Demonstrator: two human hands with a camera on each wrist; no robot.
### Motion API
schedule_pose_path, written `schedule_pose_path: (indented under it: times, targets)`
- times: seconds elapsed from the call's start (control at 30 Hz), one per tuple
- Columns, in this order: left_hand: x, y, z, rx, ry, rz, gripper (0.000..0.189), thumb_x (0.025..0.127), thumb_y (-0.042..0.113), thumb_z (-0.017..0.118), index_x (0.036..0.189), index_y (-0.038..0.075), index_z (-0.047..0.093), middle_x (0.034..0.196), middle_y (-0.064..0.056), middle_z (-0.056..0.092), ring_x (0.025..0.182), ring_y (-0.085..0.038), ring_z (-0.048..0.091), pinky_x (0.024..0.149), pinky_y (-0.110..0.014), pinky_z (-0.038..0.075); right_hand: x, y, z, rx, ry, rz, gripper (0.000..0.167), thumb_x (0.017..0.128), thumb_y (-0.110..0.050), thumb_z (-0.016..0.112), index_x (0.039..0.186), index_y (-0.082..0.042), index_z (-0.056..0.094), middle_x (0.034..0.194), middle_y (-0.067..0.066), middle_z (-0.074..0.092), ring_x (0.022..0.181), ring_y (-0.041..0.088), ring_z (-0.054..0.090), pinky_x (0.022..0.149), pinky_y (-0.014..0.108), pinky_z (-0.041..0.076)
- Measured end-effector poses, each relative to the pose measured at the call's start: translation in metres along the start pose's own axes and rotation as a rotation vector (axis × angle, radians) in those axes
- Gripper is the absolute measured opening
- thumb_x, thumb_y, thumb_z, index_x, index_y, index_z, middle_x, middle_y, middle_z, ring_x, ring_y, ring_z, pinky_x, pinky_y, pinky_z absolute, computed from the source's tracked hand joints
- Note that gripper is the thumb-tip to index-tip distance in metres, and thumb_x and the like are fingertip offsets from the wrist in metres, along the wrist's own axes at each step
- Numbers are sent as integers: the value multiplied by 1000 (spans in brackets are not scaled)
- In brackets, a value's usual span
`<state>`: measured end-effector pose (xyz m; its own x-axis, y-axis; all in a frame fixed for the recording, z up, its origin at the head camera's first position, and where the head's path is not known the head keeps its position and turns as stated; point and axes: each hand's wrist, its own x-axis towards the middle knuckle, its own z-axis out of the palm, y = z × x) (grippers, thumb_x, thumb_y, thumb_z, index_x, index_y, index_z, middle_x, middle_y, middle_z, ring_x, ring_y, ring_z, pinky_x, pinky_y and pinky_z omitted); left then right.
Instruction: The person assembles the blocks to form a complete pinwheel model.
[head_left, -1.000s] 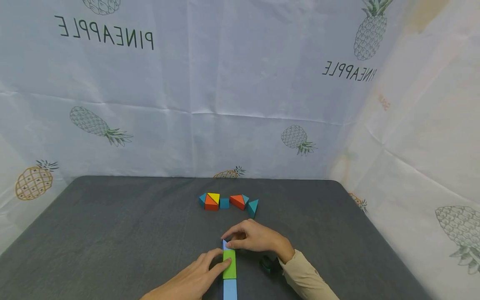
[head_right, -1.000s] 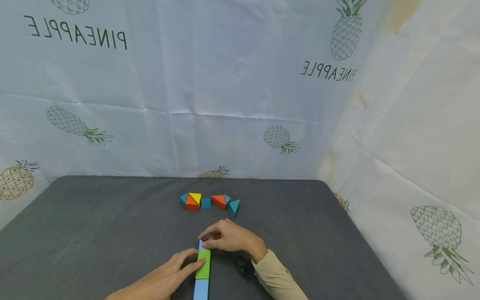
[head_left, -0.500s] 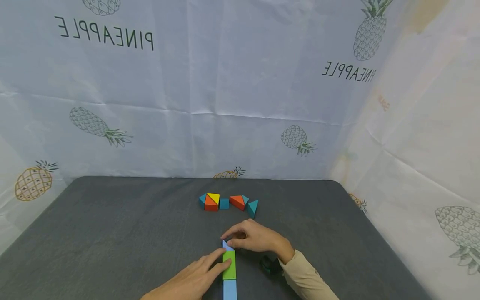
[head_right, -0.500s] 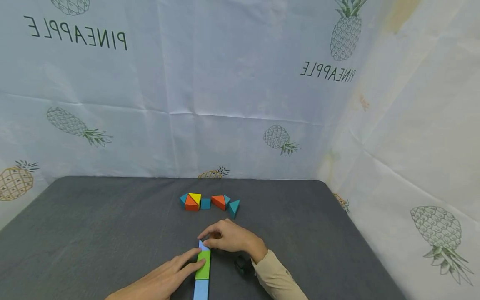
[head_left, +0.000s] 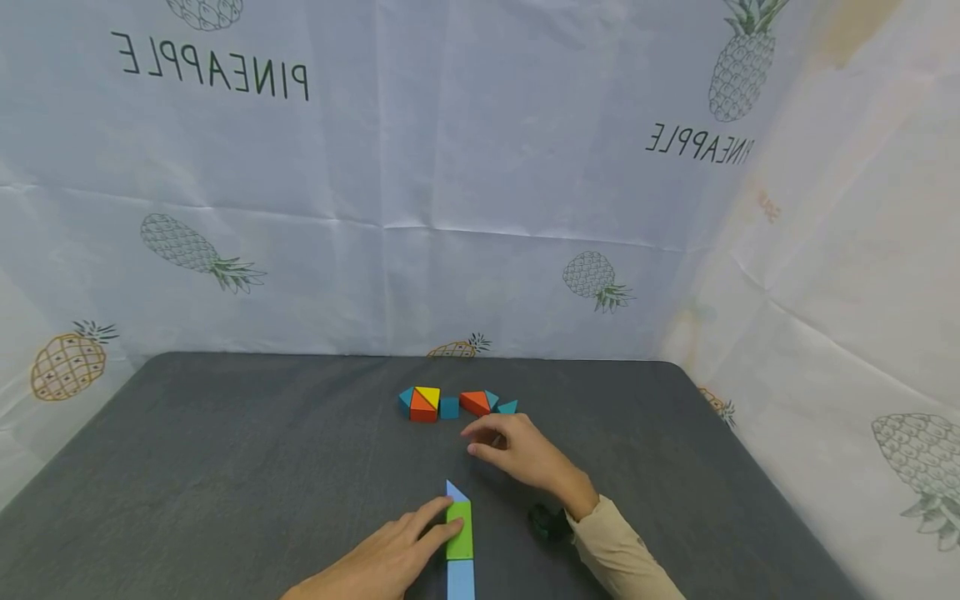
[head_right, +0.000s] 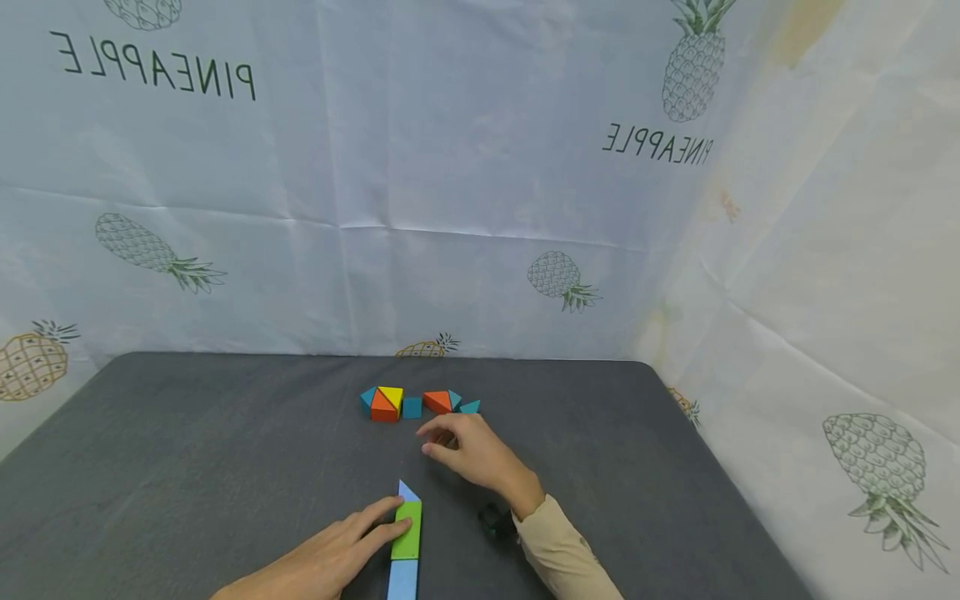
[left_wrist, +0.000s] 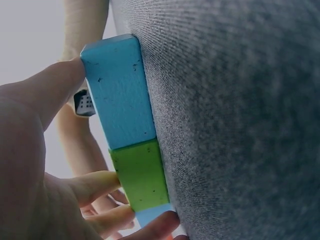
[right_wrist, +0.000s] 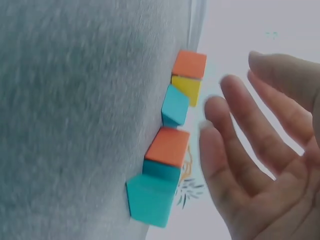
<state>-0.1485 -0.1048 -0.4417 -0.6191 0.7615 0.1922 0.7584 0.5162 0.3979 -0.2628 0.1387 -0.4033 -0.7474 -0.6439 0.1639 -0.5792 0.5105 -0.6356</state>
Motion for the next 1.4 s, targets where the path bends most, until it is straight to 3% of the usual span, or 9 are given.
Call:
schedule_pose_path:
  times: [0.23, 0.47, 0.67, 0.97, 1.2, 1.4]
  targets:
    - [0, -1, 2, 5, 45, 32, 78, 89, 63, 61, 142, 8, 48, 144, -16, 43, 95, -11, 52, 70, -24, 47, -1, 11, -5, -117, 165, -26, 24, 94, -17, 69, 115, -7, 71, 107, 3, 71, 92, 21, 65, 74, 27, 51]
    - [0, 0, 1, 10, 22, 12, 81, 88, 65, 61, 143, 9, 47, 146, -15, 42, 99, -12, 53, 72, -26, 48, -1, 22, -5, -157, 218, 58, 23, 92, -17, 71, 114, -11, 71, 121, 10, 64, 113, 31, 55, 92, 50, 45]
    - [0, 2, -2, -5, -18, -30, 81, 89, 66, 58, 146, 11, 45, 148, -14, 41, 105, -17, 54, 77, -30, 50, -1, 29, -6, -144, 234, 109, 29, 90, -14, 72, 118, -7, 70, 130, 15, 59, 123, 38, 50, 101, 58, 41]
    - [0, 2, -3, -1, -16, -28, 82, 87, 66, 60, 146, 12, 44, 148, -14, 40, 107, -17, 54, 78, -30, 51, -1, 37, -7, -107, 210, 183, 35, 90, -12, 72, 124, -6, 66, 138, 17, 54, 131, 39, 47, 106, 58, 39]
    - [0, 2, -3, 17, -9, -16, 81, 87, 65, 62, 145, 11, 45, 147, -14, 41, 105, -16, 54, 79, -30, 51, -3, 40, -7, -108, 198, 215, 38, 90, -11, 73, 126, -4, 63, 138, 18, 52, 128, 38, 50, 104, 57, 42]
    - [0, 2, -3, 13, -11, -21, 82, 87, 66, 62, 145, 11, 45, 147, -14, 41, 104, -15, 53, 78, -29, 51, -4, 40, -7, -88, 180, 208, 38, 89, -6, 72, 126, -2, 63, 133, 15, 54, 117, 34, 61, 98, 50, 50]
